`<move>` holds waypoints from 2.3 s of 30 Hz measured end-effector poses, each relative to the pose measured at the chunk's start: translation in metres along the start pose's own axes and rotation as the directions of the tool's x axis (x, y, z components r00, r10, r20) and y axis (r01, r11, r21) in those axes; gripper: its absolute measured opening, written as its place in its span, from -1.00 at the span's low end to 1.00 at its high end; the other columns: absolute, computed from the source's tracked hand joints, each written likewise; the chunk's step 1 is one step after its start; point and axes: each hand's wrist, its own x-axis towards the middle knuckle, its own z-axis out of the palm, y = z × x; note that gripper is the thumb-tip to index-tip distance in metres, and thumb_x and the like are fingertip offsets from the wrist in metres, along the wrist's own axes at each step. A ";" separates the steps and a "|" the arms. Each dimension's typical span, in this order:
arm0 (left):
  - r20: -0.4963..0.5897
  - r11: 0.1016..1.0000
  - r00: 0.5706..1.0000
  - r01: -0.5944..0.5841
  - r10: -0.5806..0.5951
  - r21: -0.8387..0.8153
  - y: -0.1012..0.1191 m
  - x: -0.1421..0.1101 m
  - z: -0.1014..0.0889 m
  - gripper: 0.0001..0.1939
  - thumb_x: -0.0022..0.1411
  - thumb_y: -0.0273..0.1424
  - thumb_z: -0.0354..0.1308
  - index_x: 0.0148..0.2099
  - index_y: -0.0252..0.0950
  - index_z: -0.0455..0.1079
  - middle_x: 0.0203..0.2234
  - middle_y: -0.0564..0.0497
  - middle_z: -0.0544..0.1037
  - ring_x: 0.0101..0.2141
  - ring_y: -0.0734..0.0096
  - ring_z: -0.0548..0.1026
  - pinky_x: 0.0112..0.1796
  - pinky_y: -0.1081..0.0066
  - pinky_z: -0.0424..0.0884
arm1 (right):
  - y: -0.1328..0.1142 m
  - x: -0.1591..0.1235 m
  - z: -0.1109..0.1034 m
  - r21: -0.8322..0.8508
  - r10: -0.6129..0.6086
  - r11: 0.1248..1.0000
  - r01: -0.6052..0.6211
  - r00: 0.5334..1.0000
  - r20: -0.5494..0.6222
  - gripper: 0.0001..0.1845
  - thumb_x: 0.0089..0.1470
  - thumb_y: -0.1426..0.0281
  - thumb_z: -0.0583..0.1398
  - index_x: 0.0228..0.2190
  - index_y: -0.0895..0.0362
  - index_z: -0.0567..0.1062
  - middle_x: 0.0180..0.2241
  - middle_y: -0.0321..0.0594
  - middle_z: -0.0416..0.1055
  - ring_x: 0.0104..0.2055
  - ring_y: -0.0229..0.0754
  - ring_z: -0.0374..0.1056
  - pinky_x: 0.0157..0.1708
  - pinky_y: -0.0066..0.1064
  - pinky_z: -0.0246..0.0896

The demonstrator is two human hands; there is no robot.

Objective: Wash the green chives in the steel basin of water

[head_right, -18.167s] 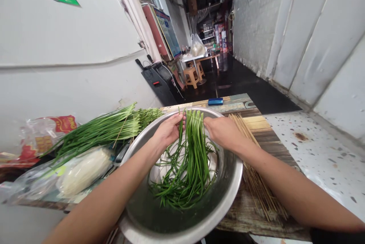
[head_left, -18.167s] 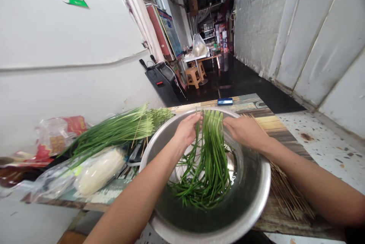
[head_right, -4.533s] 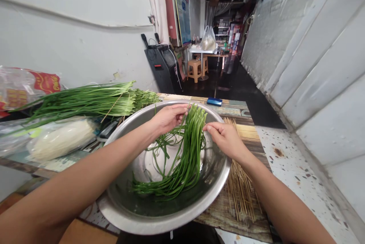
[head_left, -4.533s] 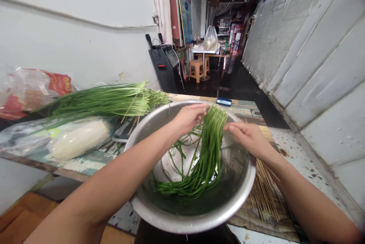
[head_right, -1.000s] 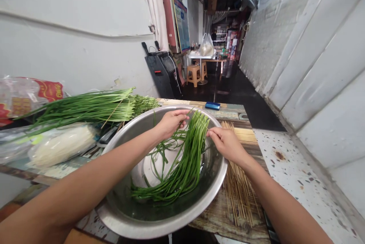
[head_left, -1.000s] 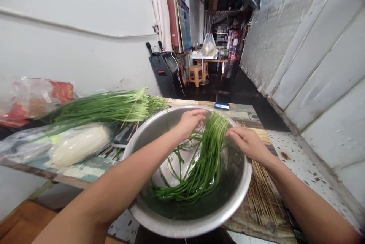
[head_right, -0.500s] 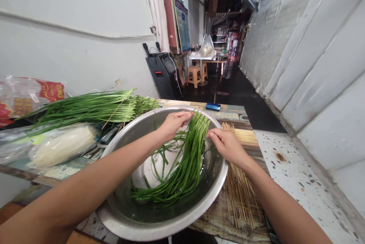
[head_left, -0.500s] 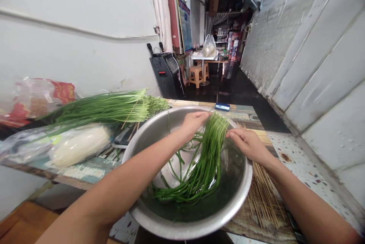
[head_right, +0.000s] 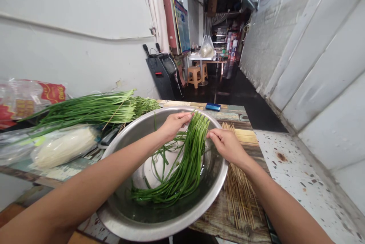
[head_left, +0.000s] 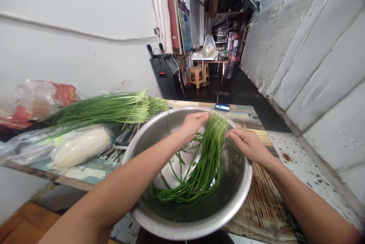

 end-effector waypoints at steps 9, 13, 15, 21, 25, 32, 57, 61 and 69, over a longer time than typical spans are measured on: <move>0.013 0.979 0.990 -0.141 0.141 0.149 0.001 0.000 -0.002 -0.75 0.10 -0.42 0.16 -0.16 -0.34 0.54 -0.31 -0.04 0.60 -0.21 0.33 0.50 -0.04 0.35 0.30 | -0.002 0.000 0.000 -0.009 0.007 1.000 -0.007 1.000 -0.006 -0.68 0.17 0.29 -0.04 -0.41 0.10 0.47 -0.43 -0.28 0.48 -0.37 -0.20 0.38 -0.37 -0.40 0.18; 0.085 0.957 0.978 -0.206 0.192 0.205 -0.002 0.000 0.000 -0.75 0.11 -0.40 0.15 -0.16 -0.31 0.54 -0.21 -0.05 0.58 -0.14 0.30 0.49 0.00 0.33 0.28 | 0.000 0.000 0.000 -0.021 0.013 1.000 -0.013 1.000 -0.010 -0.68 0.17 0.30 -0.04 -0.41 0.10 0.47 -0.45 -0.28 0.47 -0.39 -0.21 0.37 -0.39 -0.41 0.17; 0.155 0.933 0.967 -0.238 0.202 0.271 0.000 0.002 -0.004 -0.74 0.10 -0.40 0.16 -0.14 -0.27 0.53 -0.16 -0.05 0.57 -0.12 0.31 0.48 0.00 0.33 0.28 | 0.001 0.000 0.001 -0.027 0.008 1.000 -0.008 1.000 -0.013 -0.68 0.17 0.30 -0.04 -0.40 0.10 0.47 -0.47 -0.29 0.46 -0.41 -0.22 0.36 -0.40 -0.42 0.16; 0.066 0.628 0.998 -0.064 0.021 0.775 0.020 0.022 -0.058 -0.75 0.14 -0.33 0.12 -0.22 -0.34 0.55 -0.31 -0.17 0.58 -0.23 0.19 0.52 -0.16 0.34 0.37 | 0.007 0.000 0.003 -0.045 -0.020 0.999 0.019 1.000 -0.019 -0.69 0.17 0.31 -0.03 -0.39 0.11 0.47 -0.44 -0.28 0.47 -0.38 -0.22 0.37 -0.37 -0.43 0.17; -0.222 0.183 0.974 0.227 -0.052 0.956 0.010 0.026 -0.088 -0.79 0.08 -0.45 0.15 -0.26 -0.45 0.52 -0.30 -0.35 0.54 -0.17 0.01 0.49 -0.18 0.25 0.36 | 0.008 0.000 0.003 -0.057 -0.019 0.998 0.018 1.000 -0.013 -0.69 0.17 0.30 -0.03 -0.39 0.10 0.47 -0.46 -0.28 0.47 -0.42 -0.22 0.36 -0.41 -0.43 0.17; -0.292 0.080 0.946 0.305 -0.143 0.949 -0.035 0.016 -0.075 -0.78 0.04 -0.45 0.20 -0.28 -0.53 0.51 -0.41 -0.47 0.51 -0.22 -0.15 0.50 -0.28 0.10 0.38 | 0.008 0.000 0.002 -0.058 -0.023 0.998 0.023 1.000 -0.005 -0.71 0.17 0.31 -0.01 -0.40 0.08 0.47 -0.39 -0.28 0.51 -0.33 -0.19 0.40 -0.36 -0.43 0.20; -0.025 0.913 0.975 -0.199 0.223 0.357 -0.008 0.011 -0.024 -0.78 0.12 -0.47 0.06 -0.18 -0.32 0.47 -0.45 0.01 0.55 -0.54 0.50 0.44 -0.39 0.47 0.35 | 0.004 -0.001 0.003 -0.029 -0.027 0.999 0.026 1.000 -0.011 -0.72 0.17 0.30 -0.02 -0.40 0.07 0.46 -0.38 -0.27 0.49 -0.32 -0.20 0.39 -0.33 -0.42 0.19; -0.046 0.851 0.935 -0.299 0.352 0.432 -0.003 0.005 -0.016 -0.81 0.10 -0.40 0.13 -0.24 -0.30 0.53 -0.37 -0.02 0.58 -0.37 0.40 0.49 -0.25 0.41 0.37 | 0.000 -0.001 0.002 -0.016 -0.015 1.000 0.015 1.000 0.000 -0.71 0.17 0.32 -0.02 -0.42 0.09 0.45 -0.43 -0.29 0.47 -0.37 -0.22 0.36 -0.35 -0.43 0.15; -0.207 0.924 0.941 -0.189 0.267 0.333 -0.007 0.008 -0.013 -0.84 -0.01 -0.40 0.23 -0.32 -0.32 0.53 -0.40 -0.02 0.58 -0.35 0.38 0.50 -0.22 0.38 0.39 | -0.001 -0.002 0.002 -0.007 -0.015 1.000 0.015 1.000 0.002 -0.71 0.18 0.32 -0.02 -0.43 0.10 0.46 -0.46 -0.31 0.44 -0.40 -0.25 0.33 -0.38 -0.45 0.13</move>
